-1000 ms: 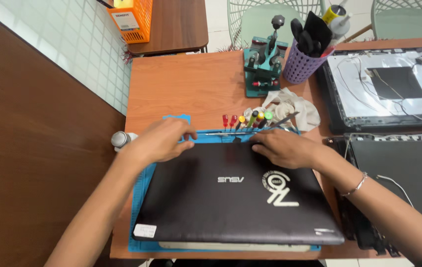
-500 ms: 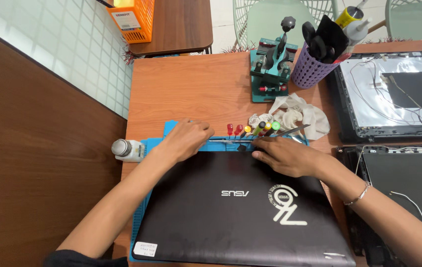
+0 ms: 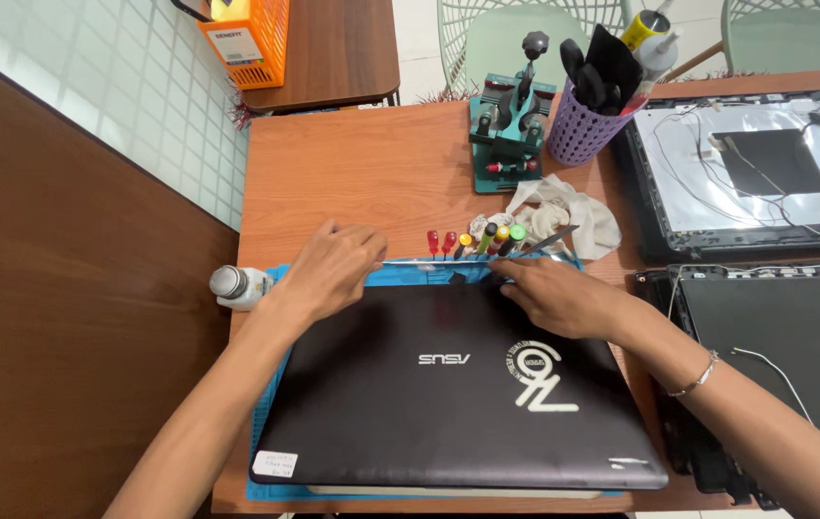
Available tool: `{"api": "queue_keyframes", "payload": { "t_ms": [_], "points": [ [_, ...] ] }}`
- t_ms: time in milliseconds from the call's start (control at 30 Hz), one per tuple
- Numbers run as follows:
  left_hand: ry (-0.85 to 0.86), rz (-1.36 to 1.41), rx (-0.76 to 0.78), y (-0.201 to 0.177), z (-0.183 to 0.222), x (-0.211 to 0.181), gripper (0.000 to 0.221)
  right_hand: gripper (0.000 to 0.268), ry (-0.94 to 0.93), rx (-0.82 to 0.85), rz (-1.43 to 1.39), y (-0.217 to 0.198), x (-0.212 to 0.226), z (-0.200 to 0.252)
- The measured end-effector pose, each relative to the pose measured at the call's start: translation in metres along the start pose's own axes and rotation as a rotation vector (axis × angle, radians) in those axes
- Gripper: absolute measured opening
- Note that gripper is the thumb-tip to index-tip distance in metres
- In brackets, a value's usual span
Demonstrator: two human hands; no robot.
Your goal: The person opens the laptop lid, uses a thin tool to pry around the edges of the keyboard bezel to separate it from the base, and then lifts the bezel slightly while continuing to pry along the side.
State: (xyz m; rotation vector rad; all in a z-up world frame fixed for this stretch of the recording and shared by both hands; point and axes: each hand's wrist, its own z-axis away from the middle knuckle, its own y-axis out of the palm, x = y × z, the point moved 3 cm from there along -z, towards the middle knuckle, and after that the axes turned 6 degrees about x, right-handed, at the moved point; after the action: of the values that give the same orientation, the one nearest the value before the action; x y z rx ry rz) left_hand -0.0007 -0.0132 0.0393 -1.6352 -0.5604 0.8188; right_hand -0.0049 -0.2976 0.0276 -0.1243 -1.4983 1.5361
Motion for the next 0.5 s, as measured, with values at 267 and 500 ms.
{"api": "queue_keyframes", "payload": {
  "t_ms": [267, 500],
  "points": [
    [-0.116, 0.173, -0.033, -0.062, 0.023, -0.028, 0.01, 0.041, -0.006, -0.204, -0.079, -0.022, 0.034, 0.024],
    [-0.22, 0.396, 0.018, -0.067, 0.035, -0.041, 0.012, 0.017, -0.076, -0.344, -0.064, -0.021, 0.045, 0.031]
  ]
}}
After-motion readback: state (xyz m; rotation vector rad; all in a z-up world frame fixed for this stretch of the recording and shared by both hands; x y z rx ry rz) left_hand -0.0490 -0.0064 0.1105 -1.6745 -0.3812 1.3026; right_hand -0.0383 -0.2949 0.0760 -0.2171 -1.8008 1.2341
